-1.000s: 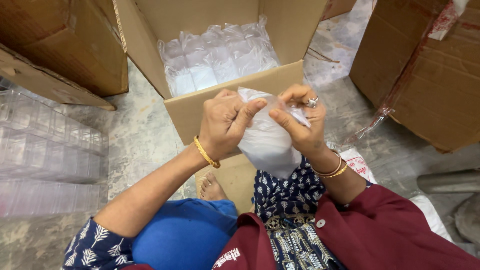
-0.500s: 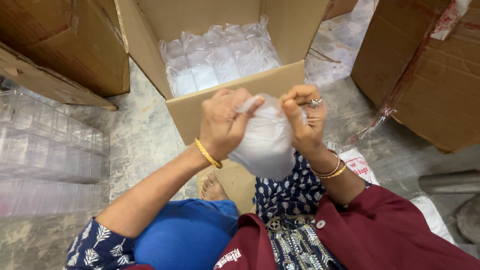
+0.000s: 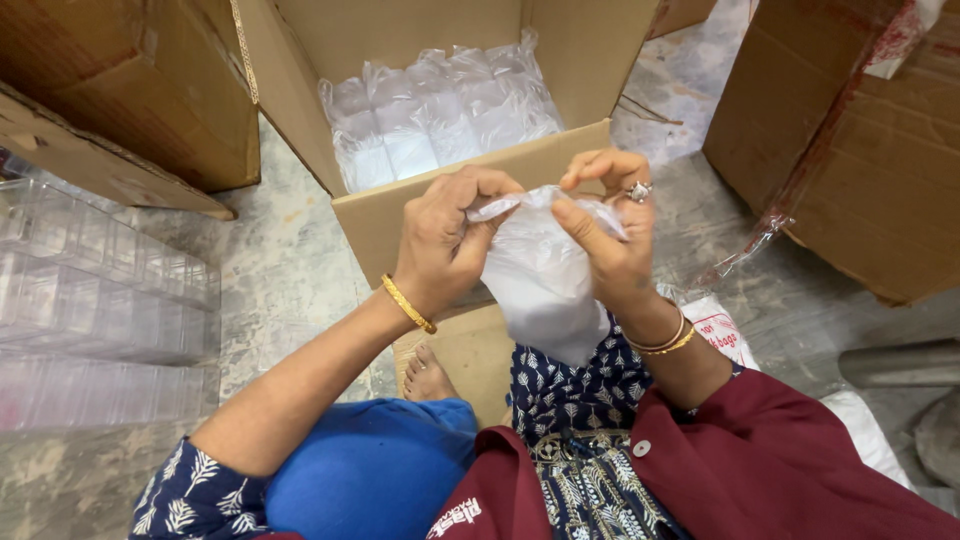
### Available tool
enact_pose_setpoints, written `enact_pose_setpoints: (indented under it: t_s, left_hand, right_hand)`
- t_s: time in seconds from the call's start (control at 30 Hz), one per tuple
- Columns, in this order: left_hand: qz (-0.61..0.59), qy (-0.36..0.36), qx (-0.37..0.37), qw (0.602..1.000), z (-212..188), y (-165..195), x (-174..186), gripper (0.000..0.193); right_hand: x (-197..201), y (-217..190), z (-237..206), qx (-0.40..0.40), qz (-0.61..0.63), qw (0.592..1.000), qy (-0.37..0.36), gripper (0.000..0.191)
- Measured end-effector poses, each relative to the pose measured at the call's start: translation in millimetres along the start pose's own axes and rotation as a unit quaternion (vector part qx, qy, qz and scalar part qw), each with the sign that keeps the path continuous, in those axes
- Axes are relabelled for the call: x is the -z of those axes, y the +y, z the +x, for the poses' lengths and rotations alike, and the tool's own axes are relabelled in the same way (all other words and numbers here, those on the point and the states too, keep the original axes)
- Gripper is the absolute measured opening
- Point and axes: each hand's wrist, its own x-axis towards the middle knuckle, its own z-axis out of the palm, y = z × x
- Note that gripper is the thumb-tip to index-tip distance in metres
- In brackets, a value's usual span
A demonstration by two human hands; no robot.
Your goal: The person sits on the floor and packs clear plastic containers into plastic bags, twisting the bag closed around each container. They place each bagged container into a cardboard box lined with plastic, and reach for more containers from a stack beside them.
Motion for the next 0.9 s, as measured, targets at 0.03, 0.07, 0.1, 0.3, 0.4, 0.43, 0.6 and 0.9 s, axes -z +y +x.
enact_pose_setpoints:
  t_s: [0.03,0.07,0.1,0.3,0.4,0.43,0.6,0.9]
  left_hand:
    - [0.012,0.006,-0.010,1.000,0,0,0,0.013]
    - [0.024,0.012,-0.021,0.999,0,0,0,0.012]
    - [0.031,0.014,-0.023,0.999,0,1,1,0.009]
    - [0.054,0.027,-0.021,0.998,-1,-1,0,0.016]
    - [0.052,0.037,-0.025,0.998,-1,-2,-2,0.018]
    - [0.058,0.040,-0.024,0.997,-2,-2,-2,0.017]
    - [0.044,0.030,-0.026,0.998,-1,2,-1,0.016]
    - [-0.024,-0.051,-0.002,0.998,-4,2,-1,0.010]
  right_hand:
    - [1,0,0,0.001,0.003,1.000,-0.009,0.033]
    - [2,1,0,-0.004,-0.006,1.000,-0.003,0.032]
    - [3,3,0,-0.009,-0.016,1.000,0.003,0.032]
    - [9,6,-1,-0.034,0.004,0.999,-0.011,0.027]
    - [10,4,-2,-0.061,0.050,0.994,-0.081,0.042]
    - [10,3,-2,-0.065,0.053,0.990,-0.112,0.045]
    - [5,13,-6,0.007,-0.029,0.997,-0.067,0.015]
    - [1,18,-8,-0.006,0.030,0.999,-0.042,0.013]
